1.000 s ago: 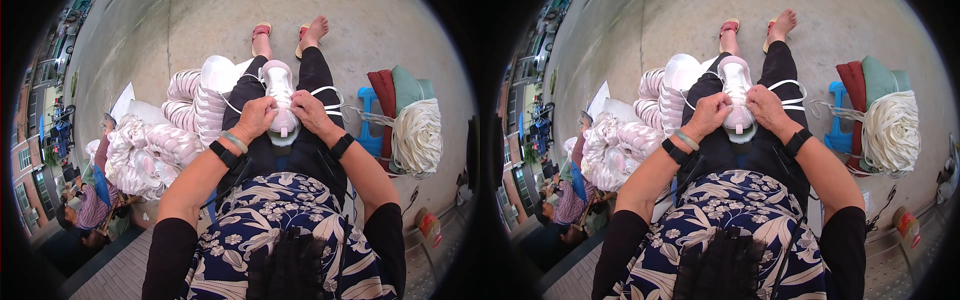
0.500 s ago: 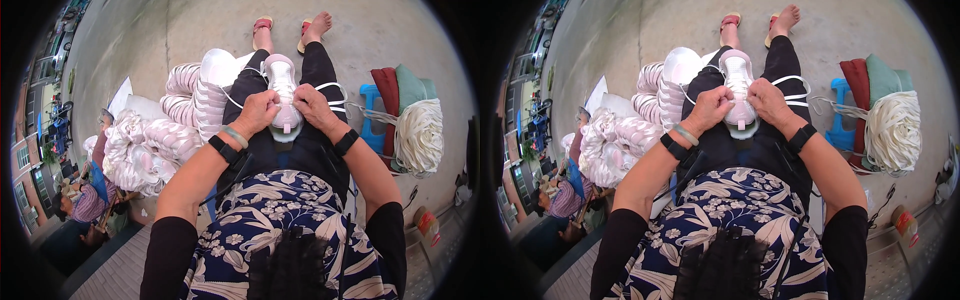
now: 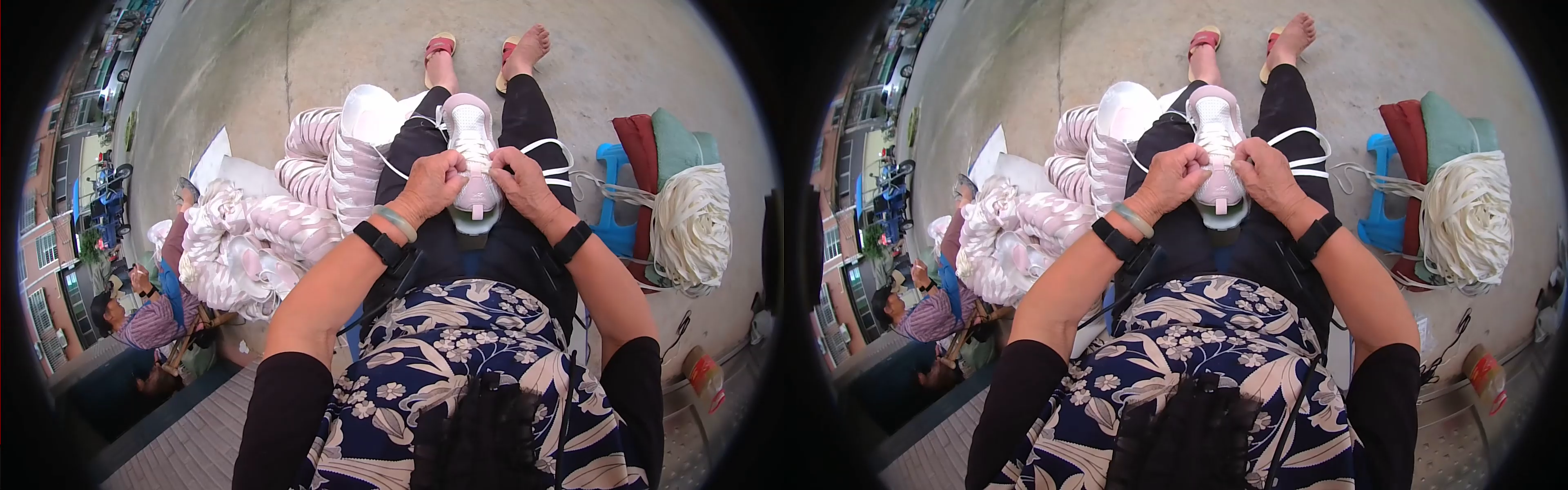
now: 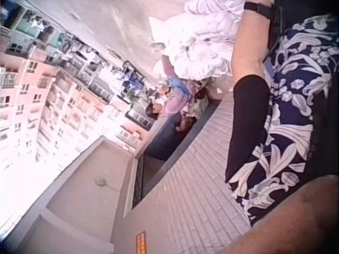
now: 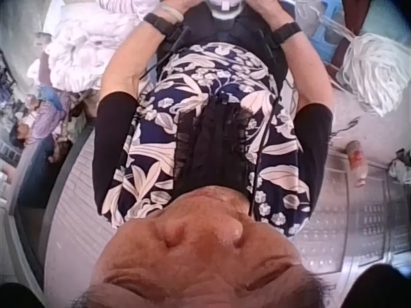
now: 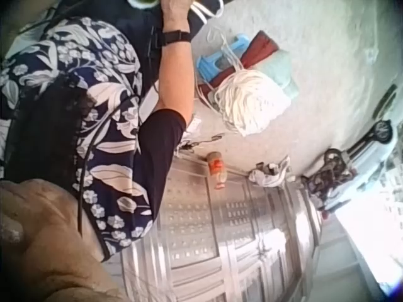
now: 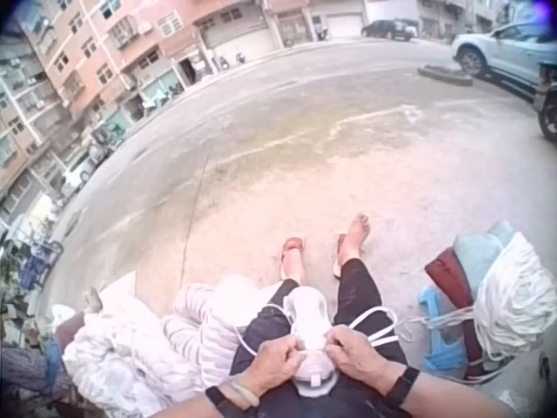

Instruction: The recorder is lacing a white and pink shoe by threading a white lace through the eyelets.

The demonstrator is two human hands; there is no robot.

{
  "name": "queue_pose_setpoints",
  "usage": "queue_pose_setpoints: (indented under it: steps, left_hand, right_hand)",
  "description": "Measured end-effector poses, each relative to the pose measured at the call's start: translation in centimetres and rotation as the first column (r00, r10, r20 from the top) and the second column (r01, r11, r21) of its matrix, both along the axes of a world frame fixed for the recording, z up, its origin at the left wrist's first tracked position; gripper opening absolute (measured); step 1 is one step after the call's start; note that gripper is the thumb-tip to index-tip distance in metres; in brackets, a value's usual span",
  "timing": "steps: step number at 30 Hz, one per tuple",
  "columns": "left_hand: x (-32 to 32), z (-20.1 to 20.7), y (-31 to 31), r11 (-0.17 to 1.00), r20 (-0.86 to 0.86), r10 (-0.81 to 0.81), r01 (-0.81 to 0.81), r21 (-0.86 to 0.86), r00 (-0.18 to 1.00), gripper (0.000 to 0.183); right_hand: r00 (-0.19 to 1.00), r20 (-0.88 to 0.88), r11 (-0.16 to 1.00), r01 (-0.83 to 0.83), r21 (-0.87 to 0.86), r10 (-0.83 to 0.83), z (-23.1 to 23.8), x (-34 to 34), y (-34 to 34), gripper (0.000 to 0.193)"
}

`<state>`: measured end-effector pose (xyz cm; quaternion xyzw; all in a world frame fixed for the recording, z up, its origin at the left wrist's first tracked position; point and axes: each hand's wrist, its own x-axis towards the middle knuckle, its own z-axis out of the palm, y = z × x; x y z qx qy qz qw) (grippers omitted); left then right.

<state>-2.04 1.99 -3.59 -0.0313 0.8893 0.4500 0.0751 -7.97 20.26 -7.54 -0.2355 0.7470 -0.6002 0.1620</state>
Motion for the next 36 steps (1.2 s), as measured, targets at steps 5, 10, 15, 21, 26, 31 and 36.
queue_pose_setpoints:
  steps: [5,10,15,21,26,31,36]
  left_hand:
    - [-0.2,0.0,0.0,1.0,0.012,0.028,-0.028,0.009,1.0,0.015]
    - [-0.1,-0.1,-0.1,1.0,-0.005,0.018,-0.018,0.005,1.0,0.014]
    - [0.0,-0.2,0.0,0.999,0.039,0.017,-0.018,0.035,0.999,0.013]
    - [0.0,-0.1,-0.2,1.0,-0.025,0.001,-0.001,0.011,1.0,0.011]
    - [-0.3,-0.1,0.3,1.0,-0.039,-0.032,0.031,-0.003,0.999,0.01]
    - [-0.7,-1.1,0.4,0.998,-0.108,-0.044,0.038,-0.057,0.993,0.011]
    - [-0.1,0.3,-1.3,0.999,-0.093,-0.032,0.033,0.001,0.995,0.01]
  right_hand:
    - [0.981,-0.192,0.994,0.059,0.092,-0.041,-0.3,0.7,-1.3,0.009]
    - [0.998,-0.015,0.998,0.063,-0.011,-0.064,-0.3,1.0,-0.9,0.009]
    - [0.993,-0.117,0.999,-0.022,-0.025,0.019,-0.2,0.4,-0.6,0.011]
    - [0.99,-0.122,0.994,0.08,0.075,-0.071,-0.2,1.0,-1.7,0.01]
    - [0.994,-0.097,0.972,-0.03,0.235,0.054,0.5,-0.1,-1.2,0.006]
    - [0.982,-0.073,0.915,-0.136,0.379,0.176,2.3,-0.9,-0.4,0.011]
    - [0.882,-0.47,0.982,0.064,0.178,0.028,2.5,-0.6,1.7,0.03]
